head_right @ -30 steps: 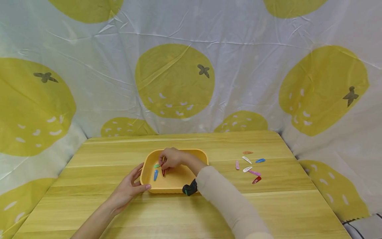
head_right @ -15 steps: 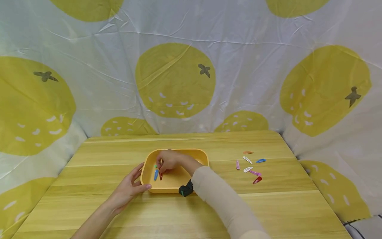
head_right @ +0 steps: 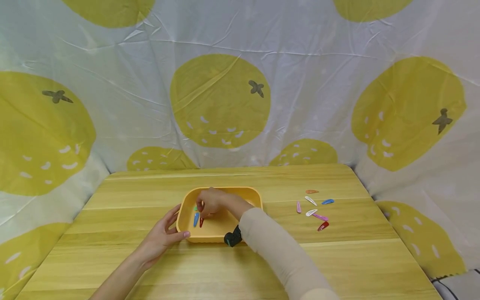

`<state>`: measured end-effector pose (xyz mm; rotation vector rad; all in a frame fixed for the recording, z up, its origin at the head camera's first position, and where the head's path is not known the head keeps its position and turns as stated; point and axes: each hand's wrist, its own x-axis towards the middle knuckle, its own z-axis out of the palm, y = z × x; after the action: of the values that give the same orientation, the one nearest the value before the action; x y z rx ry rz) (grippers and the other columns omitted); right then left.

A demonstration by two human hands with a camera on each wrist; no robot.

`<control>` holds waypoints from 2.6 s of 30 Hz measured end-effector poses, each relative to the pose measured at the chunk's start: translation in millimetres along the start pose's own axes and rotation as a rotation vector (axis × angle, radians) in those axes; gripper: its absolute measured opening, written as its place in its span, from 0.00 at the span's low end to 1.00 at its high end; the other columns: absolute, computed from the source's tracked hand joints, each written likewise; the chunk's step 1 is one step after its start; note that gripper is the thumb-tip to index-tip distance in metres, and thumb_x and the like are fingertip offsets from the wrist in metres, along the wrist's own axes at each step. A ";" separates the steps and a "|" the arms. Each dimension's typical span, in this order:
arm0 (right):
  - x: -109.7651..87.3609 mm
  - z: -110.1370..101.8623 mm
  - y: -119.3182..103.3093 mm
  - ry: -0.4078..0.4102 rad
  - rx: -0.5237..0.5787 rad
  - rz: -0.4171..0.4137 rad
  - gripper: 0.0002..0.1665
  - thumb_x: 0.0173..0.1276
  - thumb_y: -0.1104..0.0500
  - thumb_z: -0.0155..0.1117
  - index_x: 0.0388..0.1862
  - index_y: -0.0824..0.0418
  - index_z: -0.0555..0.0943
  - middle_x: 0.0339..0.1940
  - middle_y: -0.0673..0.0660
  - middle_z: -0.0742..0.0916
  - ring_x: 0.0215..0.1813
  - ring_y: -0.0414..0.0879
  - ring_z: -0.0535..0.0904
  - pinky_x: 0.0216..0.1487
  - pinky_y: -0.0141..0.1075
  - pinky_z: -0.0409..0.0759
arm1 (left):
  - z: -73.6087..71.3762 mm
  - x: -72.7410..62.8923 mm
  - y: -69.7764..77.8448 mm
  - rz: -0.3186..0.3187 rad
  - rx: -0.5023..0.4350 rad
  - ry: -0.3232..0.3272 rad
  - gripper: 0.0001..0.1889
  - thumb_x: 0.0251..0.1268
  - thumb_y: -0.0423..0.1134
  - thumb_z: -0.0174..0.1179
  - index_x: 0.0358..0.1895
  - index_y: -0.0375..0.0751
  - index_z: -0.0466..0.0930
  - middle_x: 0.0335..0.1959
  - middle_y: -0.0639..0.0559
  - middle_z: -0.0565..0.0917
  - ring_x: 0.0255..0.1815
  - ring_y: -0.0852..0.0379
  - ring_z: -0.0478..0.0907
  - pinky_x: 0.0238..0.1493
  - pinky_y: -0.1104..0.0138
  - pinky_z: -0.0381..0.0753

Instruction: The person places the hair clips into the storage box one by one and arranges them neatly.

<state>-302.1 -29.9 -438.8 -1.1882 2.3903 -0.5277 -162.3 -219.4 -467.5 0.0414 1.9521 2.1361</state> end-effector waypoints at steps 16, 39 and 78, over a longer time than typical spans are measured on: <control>-8.4 -20.5 -4.1 -0.057 -0.060 0.007 0.08 0.68 0.58 0.75 0.44 0.57 0.87 0.32 0.44 0.85 0.33 0.39 0.79 0.34 0.30 0.76 | 1.6 -1.6 1.1 0.012 0.005 0.007 0.51 0.64 0.21 0.68 0.84 0.38 0.45 0.82 0.33 0.51 0.71 0.30 0.68 0.56 0.60 0.82; -52.0 -67.4 -3.6 -0.112 -0.096 0.015 0.20 0.69 0.58 0.75 0.56 0.63 0.84 0.39 0.47 0.85 0.42 0.41 0.80 0.47 0.35 0.79 | 3.7 -2.3 0.5 0.012 0.003 0.041 0.51 0.62 0.20 0.70 0.84 0.39 0.48 0.81 0.32 0.53 0.69 0.31 0.71 0.55 0.59 0.83; -175.0 -103.7 85.5 0.080 0.094 0.049 0.17 0.70 0.61 0.72 0.54 0.65 0.82 0.40 0.51 0.87 0.47 0.51 0.86 0.51 0.43 0.84 | 3.7 -4.0 -0.4 0.016 0.017 0.044 0.51 0.62 0.21 0.70 0.84 0.38 0.47 0.82 0.33 0.52 0.69 0.31 0.70 0.54 0.60 0.83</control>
<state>-316.1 175.8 -360.3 -1.0847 2.4256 -0.6752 -157.7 -216.6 -466.9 0.0132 2.0001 2.1481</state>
